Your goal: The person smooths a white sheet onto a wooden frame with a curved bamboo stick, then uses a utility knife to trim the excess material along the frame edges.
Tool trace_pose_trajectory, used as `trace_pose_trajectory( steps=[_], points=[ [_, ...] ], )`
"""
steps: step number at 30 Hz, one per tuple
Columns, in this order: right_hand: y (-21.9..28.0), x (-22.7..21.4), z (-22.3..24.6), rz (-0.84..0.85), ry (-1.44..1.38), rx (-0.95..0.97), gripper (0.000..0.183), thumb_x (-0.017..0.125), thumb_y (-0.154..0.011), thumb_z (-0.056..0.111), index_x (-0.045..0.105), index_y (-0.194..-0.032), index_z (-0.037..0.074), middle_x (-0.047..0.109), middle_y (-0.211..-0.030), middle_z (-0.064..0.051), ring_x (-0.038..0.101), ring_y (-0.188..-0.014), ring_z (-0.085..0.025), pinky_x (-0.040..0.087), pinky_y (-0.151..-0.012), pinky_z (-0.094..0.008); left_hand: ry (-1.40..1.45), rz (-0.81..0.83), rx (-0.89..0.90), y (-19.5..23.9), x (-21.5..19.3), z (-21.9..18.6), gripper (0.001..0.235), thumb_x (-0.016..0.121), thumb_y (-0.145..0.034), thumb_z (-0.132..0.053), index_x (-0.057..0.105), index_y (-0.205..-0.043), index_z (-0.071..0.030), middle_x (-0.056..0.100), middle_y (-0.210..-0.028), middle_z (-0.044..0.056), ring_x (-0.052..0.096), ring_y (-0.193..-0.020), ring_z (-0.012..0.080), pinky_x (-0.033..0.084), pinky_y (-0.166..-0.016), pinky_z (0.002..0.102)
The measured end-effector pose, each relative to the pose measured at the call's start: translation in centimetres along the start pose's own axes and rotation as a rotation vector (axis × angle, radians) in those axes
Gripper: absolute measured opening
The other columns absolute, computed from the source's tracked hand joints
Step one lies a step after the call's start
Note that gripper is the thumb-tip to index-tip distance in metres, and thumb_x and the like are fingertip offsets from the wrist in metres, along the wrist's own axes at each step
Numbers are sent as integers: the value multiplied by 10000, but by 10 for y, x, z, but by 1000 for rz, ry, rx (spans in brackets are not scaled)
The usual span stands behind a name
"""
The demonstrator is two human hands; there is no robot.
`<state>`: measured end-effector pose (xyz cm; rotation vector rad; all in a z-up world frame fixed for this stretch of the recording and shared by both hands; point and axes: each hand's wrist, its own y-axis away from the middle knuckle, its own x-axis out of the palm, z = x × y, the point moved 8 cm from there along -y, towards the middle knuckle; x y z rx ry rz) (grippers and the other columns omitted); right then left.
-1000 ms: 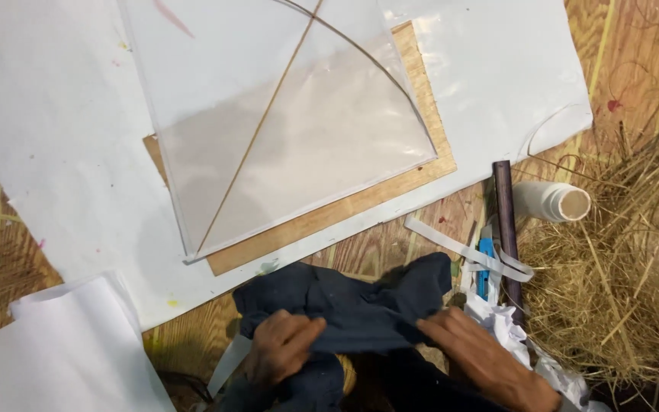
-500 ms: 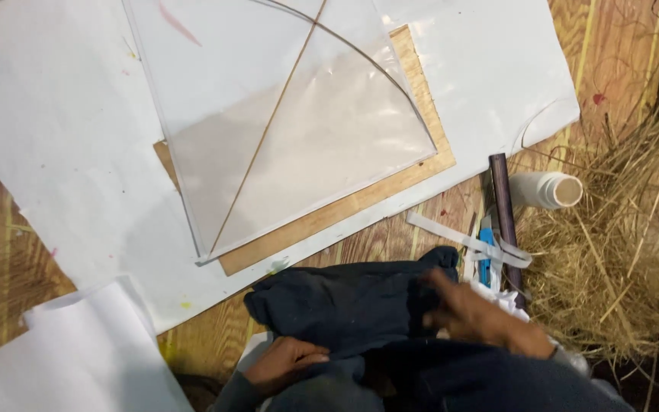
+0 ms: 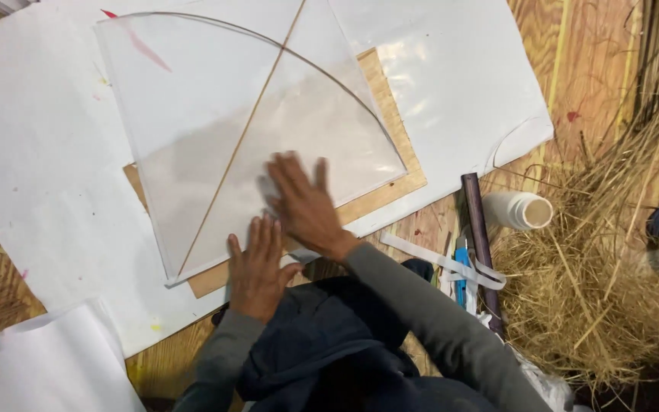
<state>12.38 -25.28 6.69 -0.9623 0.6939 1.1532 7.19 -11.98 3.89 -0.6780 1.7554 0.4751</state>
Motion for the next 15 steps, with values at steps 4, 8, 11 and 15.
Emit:
trace_pose_trajectory(
  steps=[4,8,11,15],
  points=[
    [0,34,-8,66,50,-74,637,497,-1089,373,279,-1660,197,320,-1704,-112,277,-1593,-300,-4,-1236,-719,-36,13,-88,6,37,12,967,572,-981,-592,228,-1679,-18,183,-1750,232,153,-1614,389,80,-1221,753],
    [-1,17,-59,95,102,-87,651,428,-1090,482,261,-1669,236,245,-1732,-99,230,-1597,-304,-7,-1186,-778,27,-15,-118,6,34,13,1001,502,-972,-657,151,-1710,-78,98,-1775,169,116,-1622,340,-21,-1217,736],
    [-9,-12,-115,67,195,-59,639,388,-1108,506,325,-1660,191,253,-1722,-133,175,-1590,-333,-75,-1148,-771,8,51,-163,9,43,19,1012,468,-965,-698,129,-1712,-105,87,-1778,145,105,-1623,327,-8,-1221,747],
    [-6,-27,-186,19,476,43,662,209,-1119,565,213,-1705,259,116,-1760,-71,64,-1604,-297,-151,-1171,-709,-48,105,-177,13,53,23,1046,446,-934,-754,132,-1711,-128,92,-1783,115,94,-1632,300,33,-1232,754]
  ],
)
